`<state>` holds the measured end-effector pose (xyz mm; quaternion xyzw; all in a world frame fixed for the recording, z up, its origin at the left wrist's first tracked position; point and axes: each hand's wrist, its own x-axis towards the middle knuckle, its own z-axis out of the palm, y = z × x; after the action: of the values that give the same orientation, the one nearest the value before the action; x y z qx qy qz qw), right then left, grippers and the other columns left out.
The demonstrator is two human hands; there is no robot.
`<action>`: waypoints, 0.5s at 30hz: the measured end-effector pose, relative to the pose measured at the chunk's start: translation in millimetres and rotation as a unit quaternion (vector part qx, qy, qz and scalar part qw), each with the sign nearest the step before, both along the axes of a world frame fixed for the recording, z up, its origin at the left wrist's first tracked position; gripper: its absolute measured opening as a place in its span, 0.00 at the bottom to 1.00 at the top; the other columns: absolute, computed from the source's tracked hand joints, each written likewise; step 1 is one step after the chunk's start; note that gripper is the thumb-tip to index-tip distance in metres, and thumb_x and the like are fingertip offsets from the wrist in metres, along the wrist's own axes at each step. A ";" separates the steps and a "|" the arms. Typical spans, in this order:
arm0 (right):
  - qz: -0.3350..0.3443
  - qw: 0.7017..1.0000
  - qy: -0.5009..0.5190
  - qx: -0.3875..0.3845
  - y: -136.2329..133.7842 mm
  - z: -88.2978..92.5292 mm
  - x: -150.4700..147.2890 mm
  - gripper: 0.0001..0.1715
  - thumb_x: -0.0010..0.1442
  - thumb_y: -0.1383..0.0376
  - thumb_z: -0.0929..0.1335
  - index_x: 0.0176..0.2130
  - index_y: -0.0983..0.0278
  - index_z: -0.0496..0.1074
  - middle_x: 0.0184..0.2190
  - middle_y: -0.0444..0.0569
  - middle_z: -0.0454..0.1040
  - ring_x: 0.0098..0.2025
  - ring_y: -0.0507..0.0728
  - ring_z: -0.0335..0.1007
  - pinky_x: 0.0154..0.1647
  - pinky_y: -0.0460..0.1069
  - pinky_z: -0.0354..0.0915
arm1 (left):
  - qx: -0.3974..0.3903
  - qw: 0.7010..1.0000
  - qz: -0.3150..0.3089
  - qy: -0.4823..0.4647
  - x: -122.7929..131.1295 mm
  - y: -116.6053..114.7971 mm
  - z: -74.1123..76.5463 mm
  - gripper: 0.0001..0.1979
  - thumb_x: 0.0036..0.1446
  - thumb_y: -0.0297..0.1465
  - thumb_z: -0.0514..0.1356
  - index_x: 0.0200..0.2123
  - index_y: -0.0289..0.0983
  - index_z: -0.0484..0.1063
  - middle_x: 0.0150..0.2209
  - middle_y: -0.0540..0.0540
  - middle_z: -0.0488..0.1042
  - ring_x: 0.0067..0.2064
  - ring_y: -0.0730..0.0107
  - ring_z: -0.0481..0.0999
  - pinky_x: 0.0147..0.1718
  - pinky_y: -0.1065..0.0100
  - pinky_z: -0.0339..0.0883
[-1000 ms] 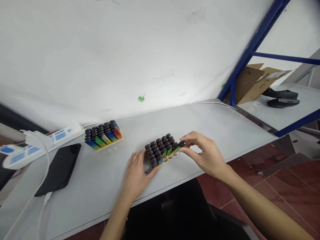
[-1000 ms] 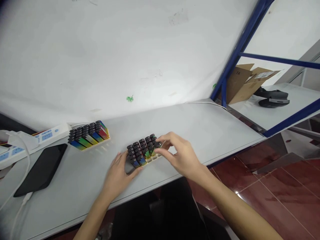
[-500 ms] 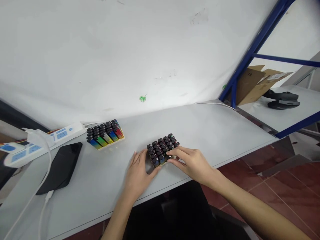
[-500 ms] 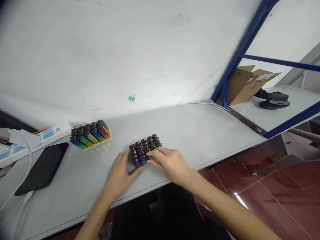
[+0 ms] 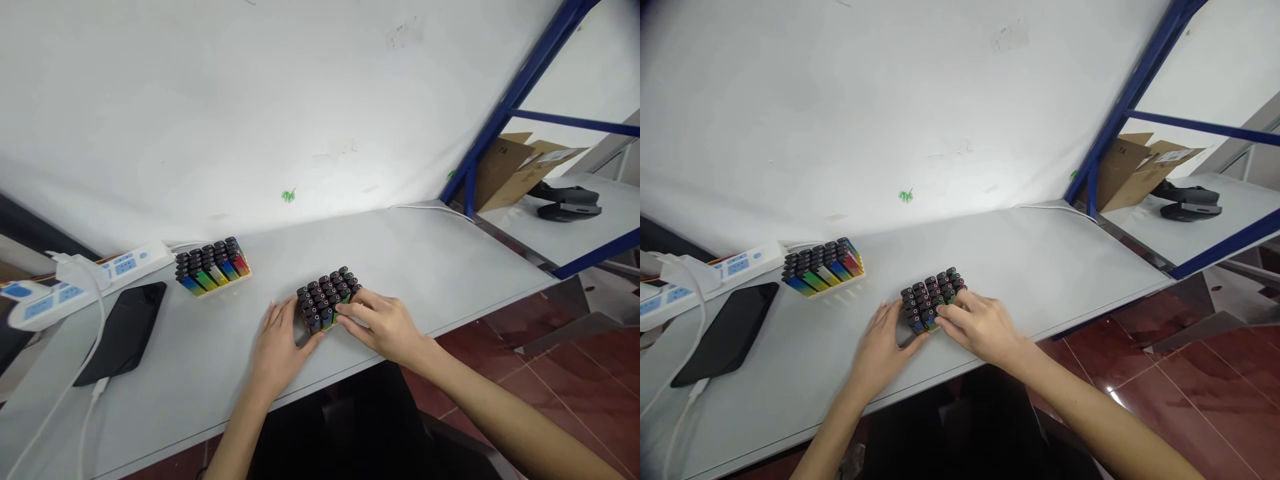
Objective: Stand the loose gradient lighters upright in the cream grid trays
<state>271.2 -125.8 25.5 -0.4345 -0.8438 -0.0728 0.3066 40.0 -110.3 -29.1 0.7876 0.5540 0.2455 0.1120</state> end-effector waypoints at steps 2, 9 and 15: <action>-0.001 1.000 0.016 0.023 4.3 6.3 -0.3 0.12 0.66 0.58 0.66 0.41 0.62 0.77 0.31 0.49 0.73 0.29 0.52 0.66 0.27 0.47 0.62 | 0.002 1.000 -0.001 0.002 0.2 0.2 0.1 0.36 0.58 0.48 0.61 0.63 0.37 0.57 0.62 0.38 0.68 0.66 0.48 0.62 0.66 0.46 0.53; 0.073 0.996 -0.013 -0.042 41.1 35.4 -8.6 0.39 0.57 0.40 0.68 0.55 0.64 0.70 0.52 0.59 0.72 0.55 0.65 0.66 0.55 0.60 0.62 | 0.025 1.000 -0.017 -0.004 0.6 0.8 0.7 0.34 0.59 0.48 0.60 0.63 0.39 0.56 0.61 0.39 0.69 0.64 0.52 0.66 0.67 0.46 0.51; 0.121 0.976 -0.130 -0.122 63.1 35.8 -31.2 0.48 0.53 0.33 0.65 0.58 0.63 0.68 0.54 0.60 0.73 0.56 0.69 0.67 0.56 0.62 0.60 | 0.033 0.999 -0.019 -0.007 -0.4 -0.4 -2.7 0.33 0.59 0.46 0.60 0.62 0.39 0.56 0.61 0.38 0.69 0.64 0.51 0.66 0.66 0.45 0.52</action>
<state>240.0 -62.6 61.3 -0.3501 -0.9253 0.0126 0.1454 39.6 -110.6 -31.8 0.7997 0.5295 0.2668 0.0944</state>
